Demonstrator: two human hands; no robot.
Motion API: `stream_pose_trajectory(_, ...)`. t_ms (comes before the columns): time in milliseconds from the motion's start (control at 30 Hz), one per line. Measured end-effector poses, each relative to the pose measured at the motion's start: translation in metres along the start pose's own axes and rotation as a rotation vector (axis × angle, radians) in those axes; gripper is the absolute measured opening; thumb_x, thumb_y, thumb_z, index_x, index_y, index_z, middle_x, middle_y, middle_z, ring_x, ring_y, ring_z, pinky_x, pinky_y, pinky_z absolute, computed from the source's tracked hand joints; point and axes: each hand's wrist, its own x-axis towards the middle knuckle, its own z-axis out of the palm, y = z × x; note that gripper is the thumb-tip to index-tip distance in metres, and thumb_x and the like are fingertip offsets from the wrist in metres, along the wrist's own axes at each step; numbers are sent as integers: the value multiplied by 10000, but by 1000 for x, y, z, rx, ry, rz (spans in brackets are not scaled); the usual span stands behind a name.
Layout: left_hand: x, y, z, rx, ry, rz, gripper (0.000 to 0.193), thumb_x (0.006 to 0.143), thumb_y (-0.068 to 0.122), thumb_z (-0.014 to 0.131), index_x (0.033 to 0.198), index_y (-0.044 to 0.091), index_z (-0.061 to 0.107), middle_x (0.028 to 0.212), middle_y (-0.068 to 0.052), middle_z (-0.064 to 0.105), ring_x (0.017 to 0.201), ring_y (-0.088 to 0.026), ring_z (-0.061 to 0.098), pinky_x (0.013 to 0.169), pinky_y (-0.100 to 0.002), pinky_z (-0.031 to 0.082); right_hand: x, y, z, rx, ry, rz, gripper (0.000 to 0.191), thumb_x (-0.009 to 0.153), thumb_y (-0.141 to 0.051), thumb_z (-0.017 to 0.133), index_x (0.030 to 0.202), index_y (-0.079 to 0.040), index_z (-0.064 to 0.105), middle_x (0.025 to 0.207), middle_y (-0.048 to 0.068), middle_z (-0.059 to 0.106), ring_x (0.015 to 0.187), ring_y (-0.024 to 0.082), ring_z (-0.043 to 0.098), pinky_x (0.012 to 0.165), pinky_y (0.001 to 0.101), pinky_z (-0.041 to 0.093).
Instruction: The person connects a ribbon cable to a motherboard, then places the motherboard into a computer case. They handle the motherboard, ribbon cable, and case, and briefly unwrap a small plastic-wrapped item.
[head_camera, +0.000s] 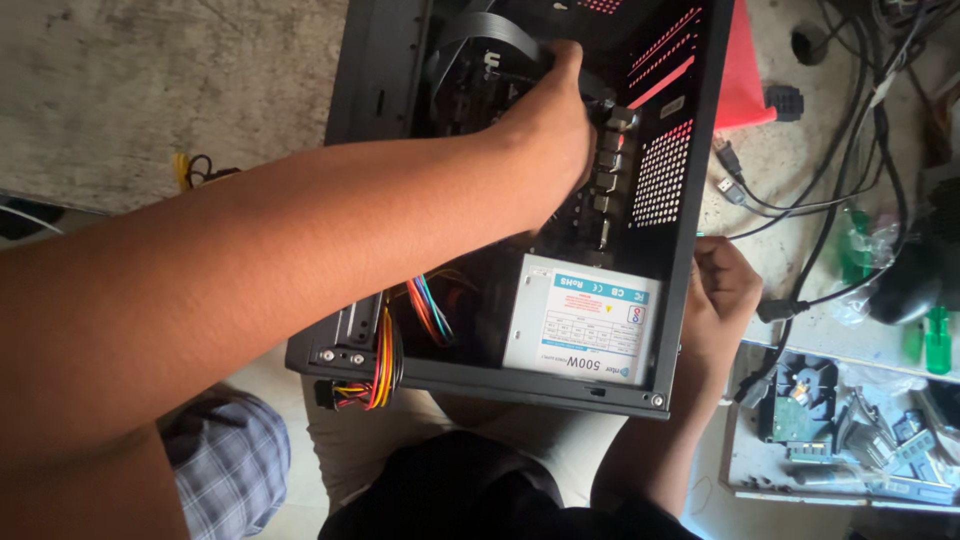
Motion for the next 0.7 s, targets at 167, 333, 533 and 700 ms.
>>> stream_pose_trajectory(167,-7,-1,2,-11,46,7,596,858,510,682,1308,120,694,1265,-146,696,1218,-365,598,1036,-704,269,0,-5,4,11,-11,4,140,1035,-58,633,1033,81,649,885,33,684,735,42,594,649,194,457)
stream_pose_trajectory(333,-11,-2,-3,0,10,17,638,840,563,685,1280,101,699,1208,-145,716,1194,-369,606,1018,-688,298,-3,-6,4,32,-20,-20,146,1043,-61,634,1038,84,650,895,36,687,748,44,599,672,198,467)
stream_pose_trajectory(533,2,4,8,3,34,20,556,808,526,695,1160,96,684,1015,-115,698,1013,-331,638,1021,-649,325,2,10,-6,-55,43,-49,124,1043,-63,652,1016,57,664,852,-5,671,731,20,563,656,187,432)
stream_pose_trajectory(700,21,13,22,31,125,-7,492,781,495,704,1061,92,672,855,-91,683,862,-299,663,1024,-617,347,3,25,-24,-53,54,-42,113,1019,-68,685,964,30,671,780,-65,590,674,-2,459,596,188,330)
